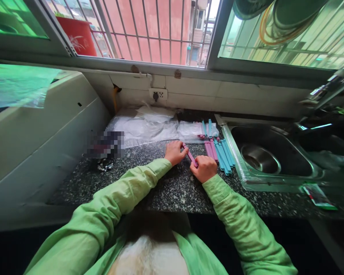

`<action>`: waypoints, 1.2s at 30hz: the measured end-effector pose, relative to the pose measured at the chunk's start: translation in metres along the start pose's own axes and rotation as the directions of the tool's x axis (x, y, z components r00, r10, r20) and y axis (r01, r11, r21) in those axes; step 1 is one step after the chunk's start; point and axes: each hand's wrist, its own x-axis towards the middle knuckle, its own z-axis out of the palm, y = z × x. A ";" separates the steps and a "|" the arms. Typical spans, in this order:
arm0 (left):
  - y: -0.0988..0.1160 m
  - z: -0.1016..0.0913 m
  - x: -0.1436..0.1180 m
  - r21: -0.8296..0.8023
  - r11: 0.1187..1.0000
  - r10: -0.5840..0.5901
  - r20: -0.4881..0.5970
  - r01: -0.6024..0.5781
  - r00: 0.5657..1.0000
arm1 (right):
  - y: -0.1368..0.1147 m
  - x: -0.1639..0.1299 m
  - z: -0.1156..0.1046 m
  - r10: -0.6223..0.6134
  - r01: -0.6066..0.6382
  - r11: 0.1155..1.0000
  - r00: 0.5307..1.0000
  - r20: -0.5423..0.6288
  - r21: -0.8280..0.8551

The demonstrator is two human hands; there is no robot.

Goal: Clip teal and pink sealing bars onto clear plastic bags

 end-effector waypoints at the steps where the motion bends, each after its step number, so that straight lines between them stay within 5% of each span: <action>1: 0.002 0.002 0.001 0.005 1.000 0.011 0.003 -0.011 1.000 | 0.002 -0.001 -0.001 0.018 -0.018 1.000 1.000 0.005 -0.005; 14: 0.031 0.026 0.020 0.039 0.993 0.114 0.028 -0.115 0.993 | 0.018 -0.008 -0.009 0.222 -0.209 0.969 0.970 0.095 -0.136; 36: 0.048 0.035 0.031 0.060 0.967 0.239 0.118 -0.247 0.964 | 0.020 -0.007 -0.016 0.386 -0.287 0.896 0.880 0.277 -0.337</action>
